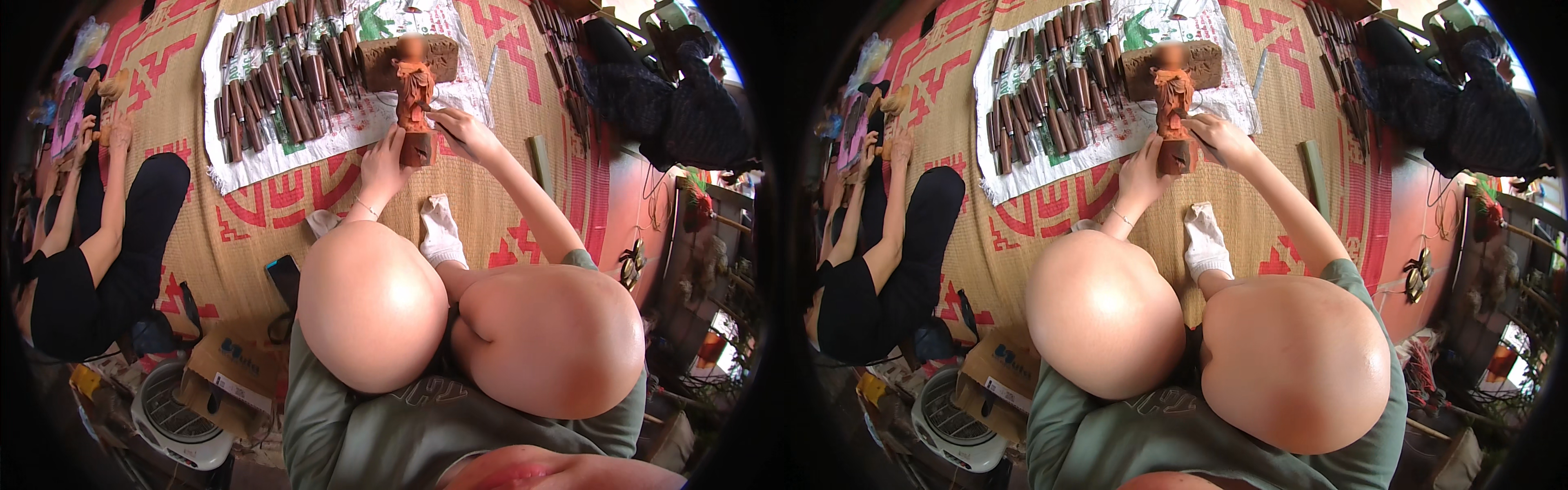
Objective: The person sits on a mat and uses a small carving tool to shape a reddish-brown clay figurine. They hold the figurine in one hand and carefully carve details with the other, occasionally rotating the object to access different sides.
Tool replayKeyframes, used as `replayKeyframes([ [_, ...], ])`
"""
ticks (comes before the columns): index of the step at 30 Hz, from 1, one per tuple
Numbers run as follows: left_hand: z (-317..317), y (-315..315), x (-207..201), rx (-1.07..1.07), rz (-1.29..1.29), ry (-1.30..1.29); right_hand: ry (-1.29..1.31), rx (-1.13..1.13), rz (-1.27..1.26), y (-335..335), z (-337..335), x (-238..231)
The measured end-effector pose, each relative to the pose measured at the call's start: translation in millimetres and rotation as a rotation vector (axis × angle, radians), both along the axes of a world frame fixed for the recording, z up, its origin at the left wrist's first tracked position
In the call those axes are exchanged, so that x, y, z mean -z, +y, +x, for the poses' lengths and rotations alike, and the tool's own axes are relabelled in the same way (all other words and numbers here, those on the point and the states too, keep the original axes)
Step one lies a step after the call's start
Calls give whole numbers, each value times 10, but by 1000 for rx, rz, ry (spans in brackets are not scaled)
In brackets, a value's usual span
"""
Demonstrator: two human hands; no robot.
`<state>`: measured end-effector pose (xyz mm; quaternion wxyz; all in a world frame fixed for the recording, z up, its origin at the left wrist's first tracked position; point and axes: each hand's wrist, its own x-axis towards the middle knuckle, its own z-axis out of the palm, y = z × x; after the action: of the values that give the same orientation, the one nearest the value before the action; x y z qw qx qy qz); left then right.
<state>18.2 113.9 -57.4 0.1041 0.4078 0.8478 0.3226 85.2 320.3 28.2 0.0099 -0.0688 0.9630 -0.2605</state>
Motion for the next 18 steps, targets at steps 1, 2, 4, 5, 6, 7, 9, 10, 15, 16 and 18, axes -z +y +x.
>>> replayKeyframes([
  [1,-28,10,-7,-1,9,3,25,-9,13,-10,-8,-5],
  [2,-22,4,3,5,0,7,56,-36,-23,-47,41,6],
  [4,-7,-5,8,12,-14,19,49,-18,-79,-103,112,6],
  [5,-15,5,0,9,-15,11,47,-11,-105,-100,112,-4],
  [6,-22,18,-8,5,-16,2,79,-9,-113,-56,57,-11],
  [7,10,-6,-9,4,-26,-15,69,30,-99,-46,12,-10],
  [9,-7,-1,1,-3,20,-6,48,110,-71,-48,-72,-30],
  [10,-28,-1,0,-5,45,2,86,63,-13,-74,-56,-29],
  [15,-8,-1,15,-12,0,-5,30,-4,-58,-76,63,3],
  [16,22,-1,6,-10,-1,-18,65,20,-53,-38,35,23],
  [18,-13,32,-1,-8,-10,-29,111,72,-121,22,-51,60],
])
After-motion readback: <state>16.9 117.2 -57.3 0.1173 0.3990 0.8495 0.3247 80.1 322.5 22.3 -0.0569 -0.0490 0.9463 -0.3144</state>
